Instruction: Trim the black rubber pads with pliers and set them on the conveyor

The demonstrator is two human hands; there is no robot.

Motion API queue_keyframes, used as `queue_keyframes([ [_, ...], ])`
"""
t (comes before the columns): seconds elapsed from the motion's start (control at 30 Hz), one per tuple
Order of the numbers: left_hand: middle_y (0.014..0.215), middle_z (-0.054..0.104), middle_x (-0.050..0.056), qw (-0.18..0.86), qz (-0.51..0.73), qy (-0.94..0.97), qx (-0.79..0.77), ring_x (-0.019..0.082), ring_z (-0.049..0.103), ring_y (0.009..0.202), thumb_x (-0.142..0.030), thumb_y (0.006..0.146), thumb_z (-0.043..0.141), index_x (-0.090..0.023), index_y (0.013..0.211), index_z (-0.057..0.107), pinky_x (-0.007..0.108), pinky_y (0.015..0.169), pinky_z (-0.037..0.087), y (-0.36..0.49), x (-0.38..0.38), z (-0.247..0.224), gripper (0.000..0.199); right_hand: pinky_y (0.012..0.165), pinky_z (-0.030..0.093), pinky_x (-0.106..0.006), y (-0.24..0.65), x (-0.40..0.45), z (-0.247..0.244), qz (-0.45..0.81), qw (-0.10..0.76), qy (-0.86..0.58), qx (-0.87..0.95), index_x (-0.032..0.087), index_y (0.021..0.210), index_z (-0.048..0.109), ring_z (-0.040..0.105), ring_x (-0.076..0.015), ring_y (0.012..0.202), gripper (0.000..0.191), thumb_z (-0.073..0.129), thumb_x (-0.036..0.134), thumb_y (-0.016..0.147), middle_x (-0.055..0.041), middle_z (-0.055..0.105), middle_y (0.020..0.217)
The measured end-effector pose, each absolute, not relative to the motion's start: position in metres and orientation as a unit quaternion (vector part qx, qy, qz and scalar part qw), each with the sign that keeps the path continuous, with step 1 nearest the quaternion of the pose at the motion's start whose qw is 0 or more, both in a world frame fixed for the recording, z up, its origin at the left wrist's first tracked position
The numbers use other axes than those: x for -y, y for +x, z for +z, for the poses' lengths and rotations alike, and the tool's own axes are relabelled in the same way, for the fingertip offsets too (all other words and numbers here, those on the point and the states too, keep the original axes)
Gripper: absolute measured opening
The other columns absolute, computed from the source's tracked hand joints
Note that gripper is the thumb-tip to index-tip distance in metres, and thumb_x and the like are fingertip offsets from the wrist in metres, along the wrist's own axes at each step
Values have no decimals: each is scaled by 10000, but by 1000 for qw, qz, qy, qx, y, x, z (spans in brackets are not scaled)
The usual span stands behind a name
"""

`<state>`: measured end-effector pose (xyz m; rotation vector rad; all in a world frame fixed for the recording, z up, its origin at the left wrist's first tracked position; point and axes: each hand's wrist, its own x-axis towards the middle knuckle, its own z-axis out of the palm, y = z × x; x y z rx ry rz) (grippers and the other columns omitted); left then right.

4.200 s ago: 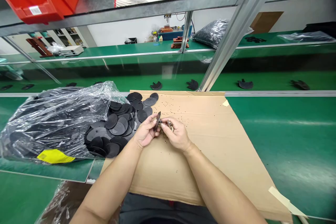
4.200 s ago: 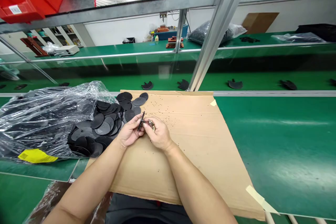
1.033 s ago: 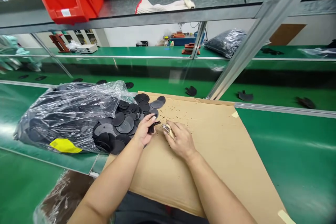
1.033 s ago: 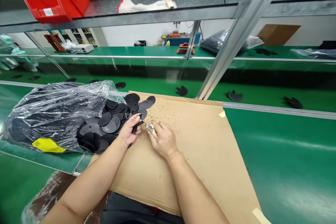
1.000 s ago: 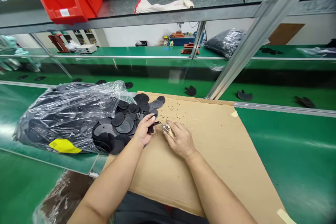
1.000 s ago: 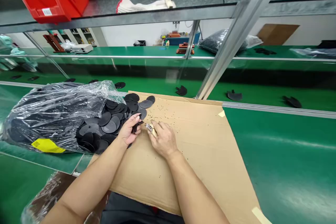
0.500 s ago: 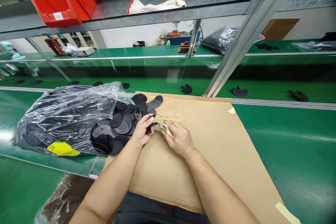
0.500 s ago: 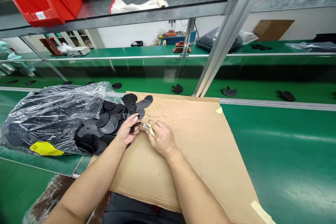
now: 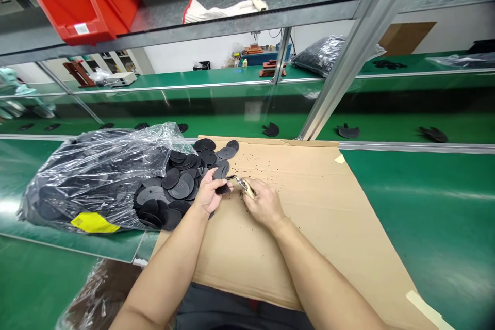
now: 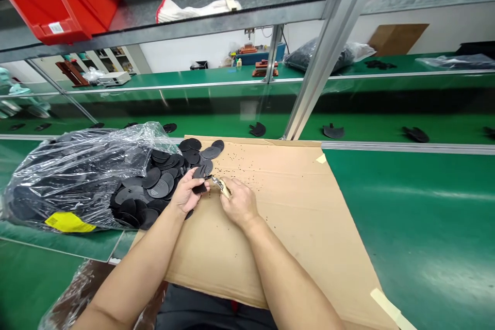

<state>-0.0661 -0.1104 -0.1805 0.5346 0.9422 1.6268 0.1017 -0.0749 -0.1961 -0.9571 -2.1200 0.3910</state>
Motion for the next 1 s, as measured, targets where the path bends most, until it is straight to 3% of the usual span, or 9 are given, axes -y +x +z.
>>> queue_keyframes([
  [0.13,765,609,-19,546,687,267,-398,100,590,567,-135,506,839,-172,951,524,219,537,474,-65,109,-182,546,800,491,-340,103,73,-193,196,463,-361,785,215,1064,635,609,-219,846,296,514,219,794,-63,658,924],
  [0.27,751,595,-30,554,704,234,-377,56,540,550,-200,538,865,-176,924,561,164,495,415,-68,107,-186,492,797,484,-334,105,73,-194,194,481,-346,782,206,1075,626,592,-210,829,294,520,212,801,-61,636,907],
  [0.37,736,583,-29,569,705,224,-360,48,519,553,-236,579,858,-182,951,587,150,483,396,-72,106,-187,463,763,479,-324,104,74,-195,185,463,-342,797,205,1063,632,579,-202,790,287,526,206,797,-53,624,864],
  [0.5,813,615,14,605,680,207,-359,113,598,671,-287,698,786,-212,1035,586,187,523,450,-74,107,-185,399,738,474,-315,104,75,-195,183,453,-335,806,203,1047,636,567,-197,765,267,522,215,806,-50,610,825],
  [0.7,717,520,-29,653,654,166,-343,24,414,447,-229,774,720,-167,1090,574,106,326,240,-75,110,-180,353,826,474,-335,103,76,-196,182,378,-302,856,167,1133,614,584,-218,864,339,538,212,805,-79,637,911],
  [0.83,671,498,-37,682,627,151,-346,9,346,387,-235,847,638,-141,1006,585,100,307,224,-72,110,-178,192,841,473,-325,102,80,-195,162,319,-305,883,162,1186,593,590,-215,863,368,517,213,829,-89,642,931],
  [1.0,648,502,-38,686,611,175,-353,8,333,364,-236,847,638,-146,983,604,104,303,220,-70,111,-178,167,840,463,-304,102,83,-191,146,277,-322,893,183,1193,590,593,-210,856,363,510,228,842,-79,645,919],
])
